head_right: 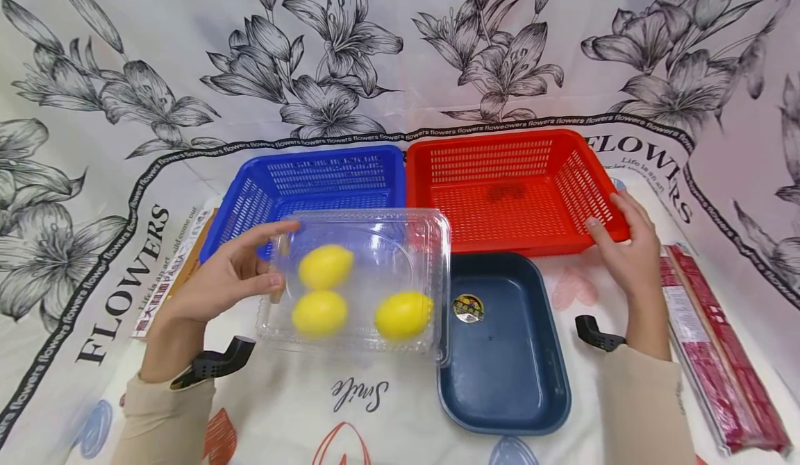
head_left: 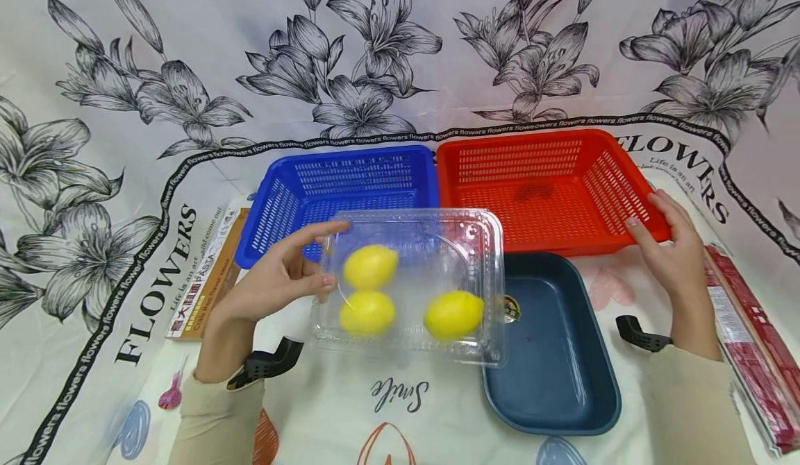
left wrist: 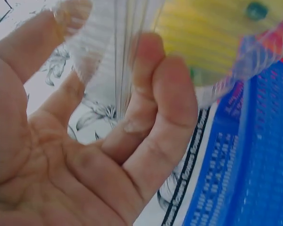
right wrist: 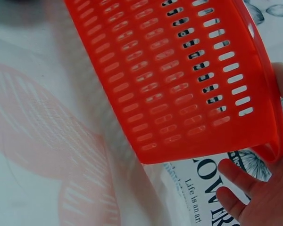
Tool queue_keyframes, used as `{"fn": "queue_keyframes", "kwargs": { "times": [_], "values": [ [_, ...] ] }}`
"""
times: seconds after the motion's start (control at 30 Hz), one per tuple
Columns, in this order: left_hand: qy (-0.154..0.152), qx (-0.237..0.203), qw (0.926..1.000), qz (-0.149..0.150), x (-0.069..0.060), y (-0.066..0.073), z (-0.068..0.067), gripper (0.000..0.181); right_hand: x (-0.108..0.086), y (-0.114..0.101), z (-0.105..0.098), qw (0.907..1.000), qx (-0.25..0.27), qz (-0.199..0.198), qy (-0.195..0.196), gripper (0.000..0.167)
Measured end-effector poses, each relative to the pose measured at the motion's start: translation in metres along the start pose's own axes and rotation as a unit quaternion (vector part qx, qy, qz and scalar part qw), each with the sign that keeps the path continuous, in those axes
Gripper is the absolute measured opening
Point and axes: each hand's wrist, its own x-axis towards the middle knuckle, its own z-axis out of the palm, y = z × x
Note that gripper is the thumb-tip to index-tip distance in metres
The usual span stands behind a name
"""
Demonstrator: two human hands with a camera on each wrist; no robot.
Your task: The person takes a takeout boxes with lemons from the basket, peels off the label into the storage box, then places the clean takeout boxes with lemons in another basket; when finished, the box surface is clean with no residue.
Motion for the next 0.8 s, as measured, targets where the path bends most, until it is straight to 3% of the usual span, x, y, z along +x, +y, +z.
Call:
{"fn": "queue_keyframes", "kwargs": {
  "times": [0.17, 0.4, 0.8],
  "values": [
    [0.051, -0.005, 0.9986, -0.012, 0.018, 0.010, 0.006, 0.070, 0.001, -0.001, 0.001, 1.0000, -0.008, -0.005, -0.001, 0.060],
    [0.107, 0.026, 0.9932, -0.039, 0.055, 0.024, 0.017, 0.070, 0.001, -0.004, 0.000, 0.9995, -0.026, -0.001, 0.018, 0.058],
    [0.120, -0.006, 0.9925, -0.022, 0.128, 0.031, 0.039, 0.068, -0.002, -0.007, 0.003, 0.9991, -0.033, 0.000, 0.026, 0.059]
  ]
}}
